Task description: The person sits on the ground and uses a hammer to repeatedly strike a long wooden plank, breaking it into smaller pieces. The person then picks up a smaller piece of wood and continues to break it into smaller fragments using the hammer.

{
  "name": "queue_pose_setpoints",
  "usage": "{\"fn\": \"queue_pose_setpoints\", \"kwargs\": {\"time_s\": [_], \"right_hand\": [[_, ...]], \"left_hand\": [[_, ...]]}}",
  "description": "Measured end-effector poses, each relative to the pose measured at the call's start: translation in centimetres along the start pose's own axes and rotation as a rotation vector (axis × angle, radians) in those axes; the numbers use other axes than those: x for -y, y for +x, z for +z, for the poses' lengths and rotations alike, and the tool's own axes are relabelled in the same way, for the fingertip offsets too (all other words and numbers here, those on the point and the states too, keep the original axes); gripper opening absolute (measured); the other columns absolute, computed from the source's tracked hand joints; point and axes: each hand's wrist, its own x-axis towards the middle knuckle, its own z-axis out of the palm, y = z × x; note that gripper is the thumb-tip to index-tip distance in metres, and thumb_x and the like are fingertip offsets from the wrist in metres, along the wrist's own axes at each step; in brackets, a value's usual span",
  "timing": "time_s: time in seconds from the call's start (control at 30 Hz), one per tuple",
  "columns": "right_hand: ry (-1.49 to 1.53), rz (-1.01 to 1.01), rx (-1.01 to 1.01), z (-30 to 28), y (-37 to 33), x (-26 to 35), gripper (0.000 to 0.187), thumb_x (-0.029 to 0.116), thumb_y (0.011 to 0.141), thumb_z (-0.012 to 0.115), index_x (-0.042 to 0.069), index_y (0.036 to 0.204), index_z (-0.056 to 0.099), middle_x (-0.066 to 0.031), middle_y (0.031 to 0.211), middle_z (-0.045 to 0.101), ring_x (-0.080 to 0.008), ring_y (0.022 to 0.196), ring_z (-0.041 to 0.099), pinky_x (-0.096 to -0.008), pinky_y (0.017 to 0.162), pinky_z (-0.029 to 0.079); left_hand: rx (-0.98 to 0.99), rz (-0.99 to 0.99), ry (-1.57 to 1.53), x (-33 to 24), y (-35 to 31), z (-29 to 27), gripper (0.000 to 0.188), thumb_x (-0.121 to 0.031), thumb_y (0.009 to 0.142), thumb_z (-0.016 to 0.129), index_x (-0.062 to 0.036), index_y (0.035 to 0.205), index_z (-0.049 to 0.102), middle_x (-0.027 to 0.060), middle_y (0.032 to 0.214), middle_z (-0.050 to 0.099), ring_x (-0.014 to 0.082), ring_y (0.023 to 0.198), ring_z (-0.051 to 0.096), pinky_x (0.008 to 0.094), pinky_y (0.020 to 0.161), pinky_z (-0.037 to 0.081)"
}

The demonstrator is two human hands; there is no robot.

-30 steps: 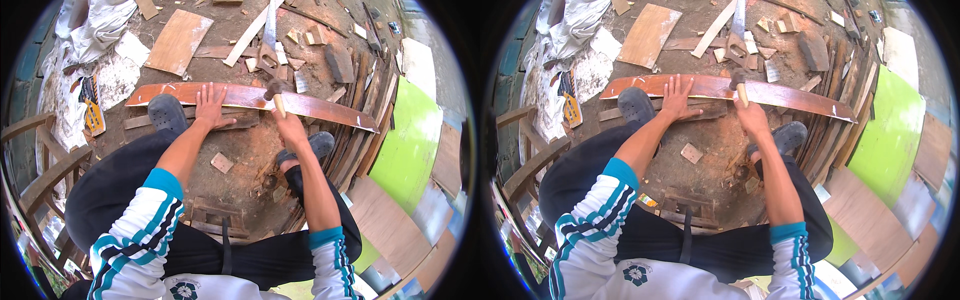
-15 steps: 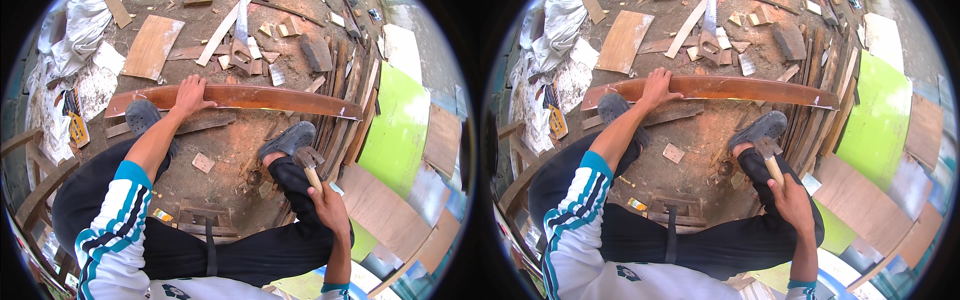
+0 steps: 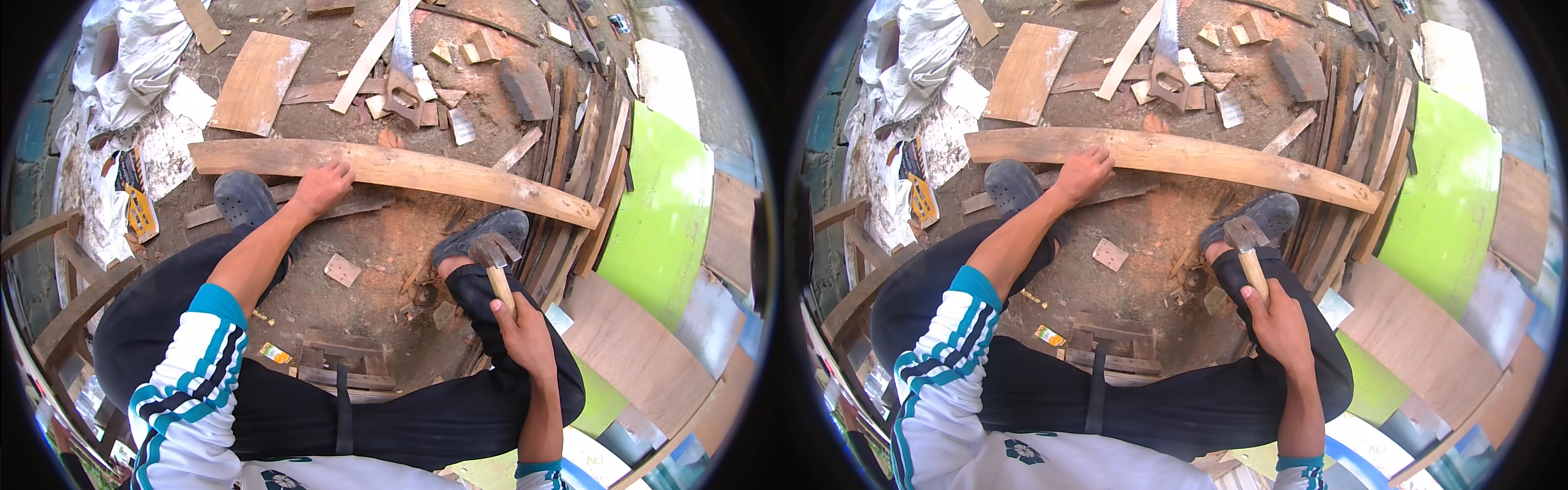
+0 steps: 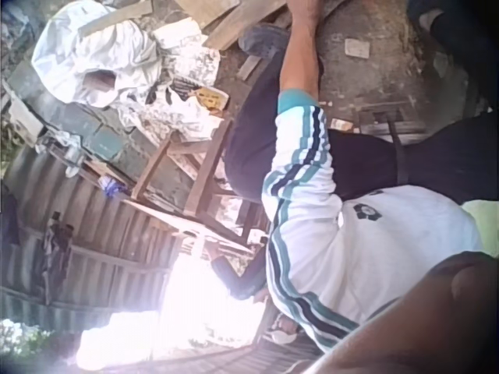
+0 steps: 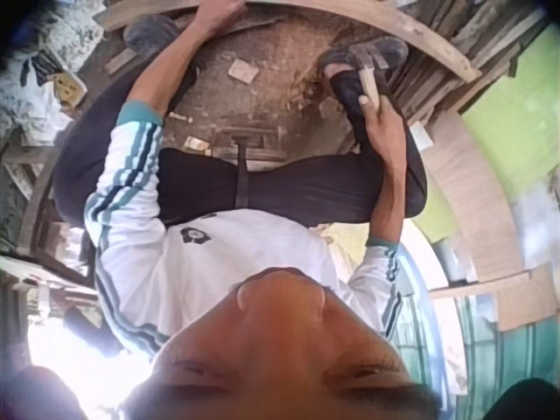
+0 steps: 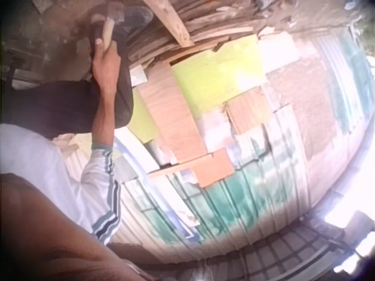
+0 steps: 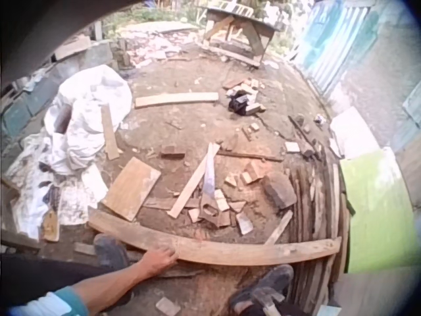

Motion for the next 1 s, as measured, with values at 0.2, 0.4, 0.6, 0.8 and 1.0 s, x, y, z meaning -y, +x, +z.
{"fn": "queue_pose_setpoints", "kwargs": {"time_s": [0.2, 0.4, 0.6, 0.8, 1.0], "right_hand": [[-0.037, -0.057, -0.031, 1.0, 0.1, -0.6, 0.048, 0.043, 0.102, 0.056, -0.002, 0.086, 0.052, -0.0137, 0.062, 0.054, -0.0233, 0.055, 0.053, -0.0407, 0.055, 0.042], [0.0, 0.023, 0.204, 0.2, 0.8, 2.2, 0.048, 0.043, 0.102, 0.054, -0.005, 0.099, 0.057, -0.0221, 0.073, 0.067, -0.04, 0.073, 0.07, -0.0462, 0.067, 0.051], [0.101, -0.409, -0.129, 4.0, 7.3, 7.7, 0.046, 0.043, 0.103, 0.053, -0.002, 0.097, 0.057, -0.0181, 0.067, 0.063, -0.0372, 0.063, 0.067, -0.0438, 0.061, 0.049], [0.248, -0.445, -0.195, 13.9, 20.2, 7.0, 0.054, 0.048, 0.102, 0.051, -0.005, 0.096, 0.062, -0.0246, 0.071, 0.065, -0.044, 0.068, 0.067, -0.0497, 0.062, 0.05], [0.345, -0.187, -0.257, 12.6, 20.5, 12.7, 0.06, 0.053, 0.1, 0.048, -0.004, 0.099, 0.065, -0.0329, 0.084, 0.067, -0.0506, 0.089, 0.066, -0.0524, 0.081, 0.05]], "left_hand": [[0.108, -0.004, -0.136, -0.3, -2.4, 1.7, 0.039, -0.038, 0.083, 0.073, -0.0101, 0.108, 0.063, 0.0092, 0.11, 0.058, 0.0269, 0.111, 0.056, 0.0443, 0.098, 0.043], [0.148, -0.583, -0.075, 0.3, -0.7, 1.7, 0.095, -0.073, 0.088, 0.053, -0.0204, 0.158, 0.017, 0.0246, 0.16, 0.009, 0.04, 0.15, 0.004, 0.0585, 0.119, 0.006], [0.629, -0.72, -0.209, 1.6, 0.5, 0.2, 0.114, -0.083, 0.084, 0.047, -0.0241, 0.161, -0.013, 0.0257, 0.161, -0.026, 0.0431, 0.148, -0.027, 0.0637, 0.117, -0.009], [0.695, -0.65, -0.195, 1.1, 1.8, -1.0, 0.122, -0.085, 0.079, 0.051, -0.0216, 0.161, -0.013, 0.0258, 0.162, -0.025, 0.044, 0.149, -0.025, 0.0623, 0.118, -0.007], [0.689, -0.604, -0.124, 2.4, 0.1, -1.1, 0.121, -0.085, 0.079, 0.051, -0.0207, 0.161, -0.011, 0.0246, 0.164, -0.021, 0.0429, 0.151, -0.021, 0.0592, 0.12, -0.005]]}}
